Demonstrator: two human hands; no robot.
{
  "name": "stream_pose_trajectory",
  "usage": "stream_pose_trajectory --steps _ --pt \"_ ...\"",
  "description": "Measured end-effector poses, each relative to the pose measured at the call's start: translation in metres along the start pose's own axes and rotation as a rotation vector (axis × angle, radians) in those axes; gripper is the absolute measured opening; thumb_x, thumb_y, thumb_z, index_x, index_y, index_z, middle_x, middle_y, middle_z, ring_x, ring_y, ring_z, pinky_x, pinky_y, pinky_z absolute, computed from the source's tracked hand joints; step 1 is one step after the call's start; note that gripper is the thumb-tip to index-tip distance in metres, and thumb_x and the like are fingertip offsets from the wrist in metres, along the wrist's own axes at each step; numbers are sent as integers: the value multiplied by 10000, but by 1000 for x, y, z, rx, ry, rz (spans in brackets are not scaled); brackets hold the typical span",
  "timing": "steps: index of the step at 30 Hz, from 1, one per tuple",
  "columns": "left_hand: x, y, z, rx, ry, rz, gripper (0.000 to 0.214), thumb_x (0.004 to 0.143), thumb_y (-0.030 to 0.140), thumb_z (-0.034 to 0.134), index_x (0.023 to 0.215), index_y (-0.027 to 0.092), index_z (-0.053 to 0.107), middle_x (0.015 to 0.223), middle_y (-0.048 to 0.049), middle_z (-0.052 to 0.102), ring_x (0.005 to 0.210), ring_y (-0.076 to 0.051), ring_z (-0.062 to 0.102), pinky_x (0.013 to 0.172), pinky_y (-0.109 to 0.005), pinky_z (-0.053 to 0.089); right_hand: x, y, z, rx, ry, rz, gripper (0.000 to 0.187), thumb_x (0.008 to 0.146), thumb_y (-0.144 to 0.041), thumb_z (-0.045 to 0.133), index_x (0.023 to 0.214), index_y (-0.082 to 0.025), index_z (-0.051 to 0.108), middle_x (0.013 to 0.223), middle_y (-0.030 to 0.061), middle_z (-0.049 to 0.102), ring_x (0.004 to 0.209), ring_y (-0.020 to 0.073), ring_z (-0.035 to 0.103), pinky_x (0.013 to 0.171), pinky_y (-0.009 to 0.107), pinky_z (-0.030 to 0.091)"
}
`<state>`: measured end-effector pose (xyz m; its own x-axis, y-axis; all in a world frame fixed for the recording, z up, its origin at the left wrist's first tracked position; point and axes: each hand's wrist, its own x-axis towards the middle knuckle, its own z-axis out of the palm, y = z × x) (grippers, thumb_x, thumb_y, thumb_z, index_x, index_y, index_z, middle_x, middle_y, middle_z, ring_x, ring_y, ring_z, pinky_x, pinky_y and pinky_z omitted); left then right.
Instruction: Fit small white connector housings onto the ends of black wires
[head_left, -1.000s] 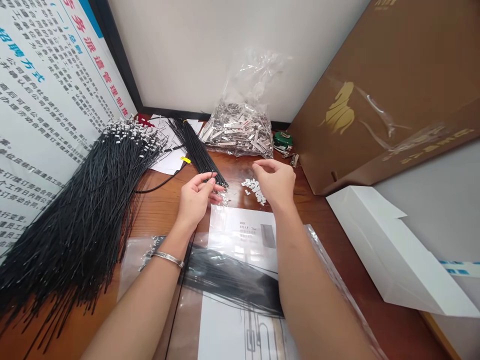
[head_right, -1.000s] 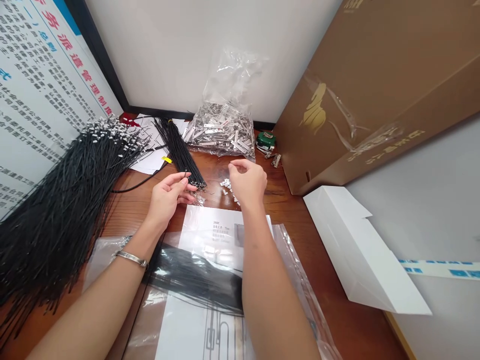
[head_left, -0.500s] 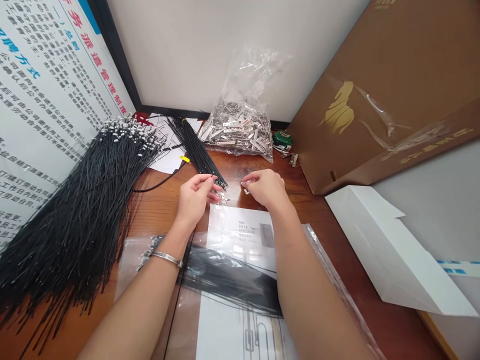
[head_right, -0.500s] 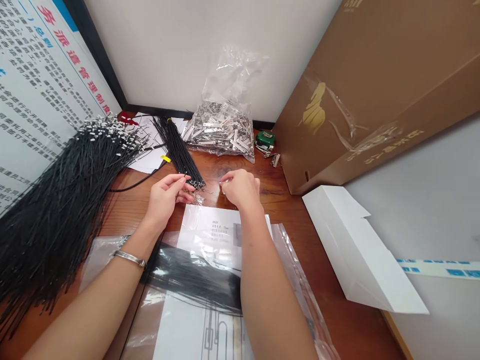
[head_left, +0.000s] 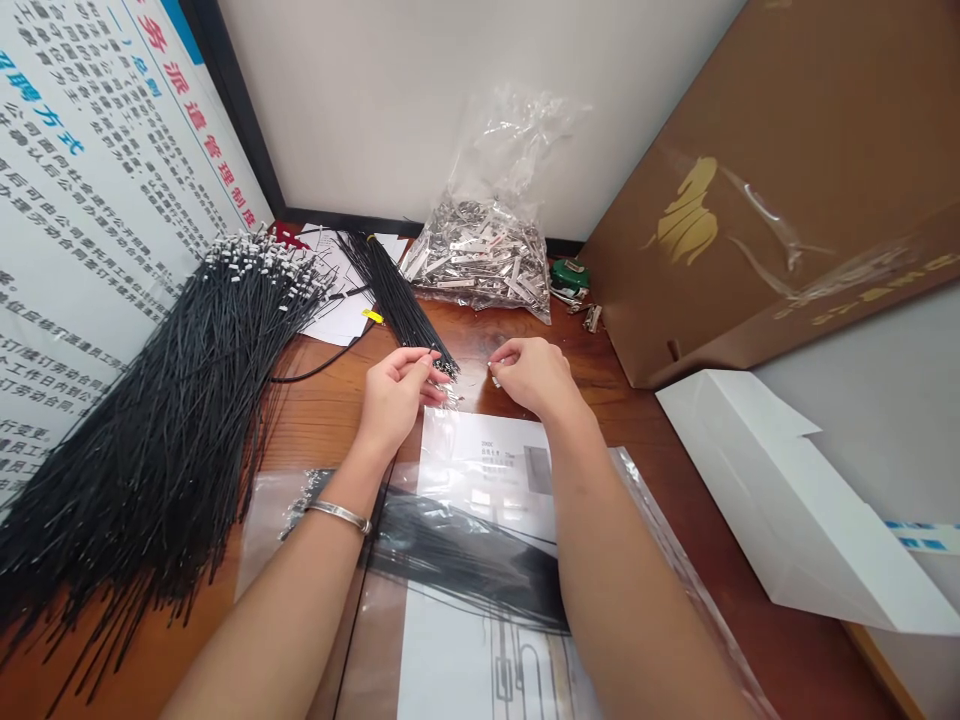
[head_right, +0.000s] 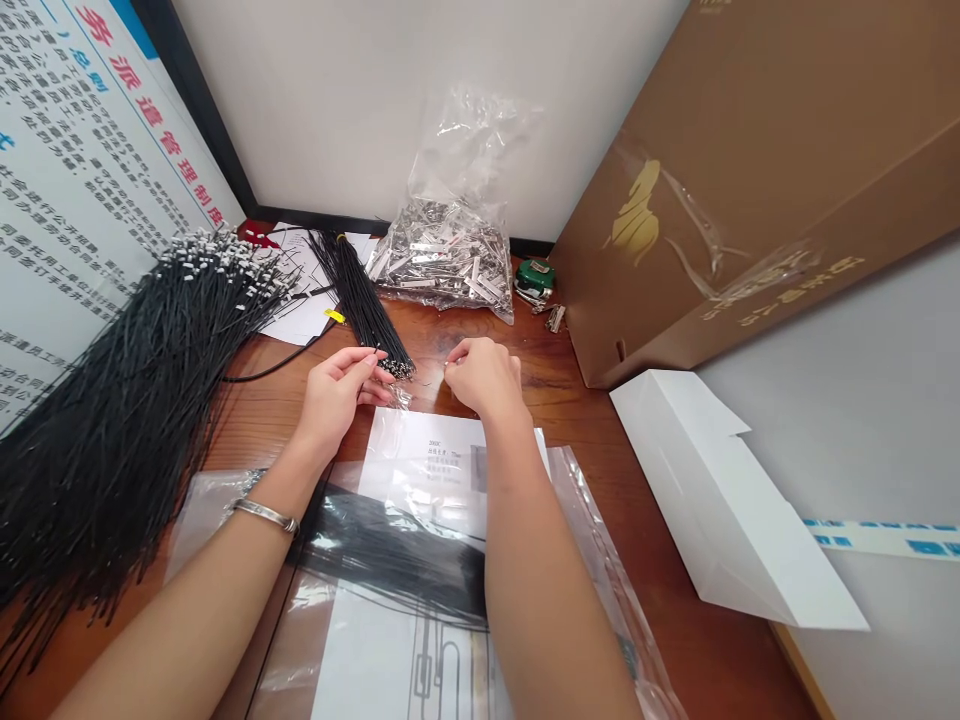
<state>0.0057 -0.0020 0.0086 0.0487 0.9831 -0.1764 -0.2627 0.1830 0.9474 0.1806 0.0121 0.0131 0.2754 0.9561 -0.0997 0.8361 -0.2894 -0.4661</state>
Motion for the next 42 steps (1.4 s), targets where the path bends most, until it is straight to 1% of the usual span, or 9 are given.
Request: stream_pose_trajectory --steps 5,10,14,17,19,22,25,29,42 --pt "-3 0 0 31 -53 29 228 700 318 714 814 130 653 650 -29 699 485 -107 606 503 -226 481 -1 -5 3 -110 1 -41 222 759 -251 538 880 -225 723 906 94 736 982 289 643 887 409 424" --pt "-4 -1 -1 46 -77 66 230 702 331 700 803 129 655 663 -33 703 493 -108 610 502 -223 480 -2 -5 3 -109 26 -66 235 793 -246 507 873 -205 724 862 105 725 935 287 642 854 406 419" --pt "-2 -3 -1 49 -72 82 227 715 333 690 812 131 655 658 -29 703 483 -103 606 494 -218 479 0 -3 3 71 112 -68 195 775 -229 536 838 -187 715 786 76 694 778 224 612 738 347 415" --pt "-2 -4 -2 48 -53 79 222 729 325 679 832 130 657 654 -25 701 477 -102 607 490 -217 483 2 -5 4 336 172 -143 129 760 -249 585 780 -174 688 776 50 677 682 163 556 678 314 405" --pt "-1 -5 -2 49 -39 83 217 739 323 672 840 131 659 655 -22 700 472 -100 607 490 -217 488 0 -9 6 601 132 -183 116 742 -276 621 755 -170 665 793 40 680 626 124 511 626 286 393" --pt "-1 -5 -1 55 -32 89 209 741 316 677 834 128 663 659 -25 706 468 -97 609 489 -216 492 -5 -17 9 993 -59 -193 182 701 -335 681 770 -171 642 789 30 691 521 74 419 525 253 334" --pt "-1 -4 0 51 -27 86 209 726 310 703 813 125 663 673 -36 720 463 -94 608 489 -214 495 -10 -23 13 1180 -208 -212 265 656 -351 743 821 -161 660 753 22 693 466 42 352 478 238 280" --pt "-2 -4 0 36 -36 85 212 718 307 717 809 125 657 667 -34 724 463 -99 615 489 -216 503 -11 -26 18 1234 -264 -240 310 657 -347 764 885 -149 695 762 19 698 450 24 326 448 227 233" --pt "0 -5 1 40 -34 101 260 716 325 729 860 130 634 647 -27 717 458 -101 615 491 -215 504 -17 -34 18 1212 -284 -206 308 671 -369 784 829 -161 621 790 35 733 370 8 315 351 208 216"
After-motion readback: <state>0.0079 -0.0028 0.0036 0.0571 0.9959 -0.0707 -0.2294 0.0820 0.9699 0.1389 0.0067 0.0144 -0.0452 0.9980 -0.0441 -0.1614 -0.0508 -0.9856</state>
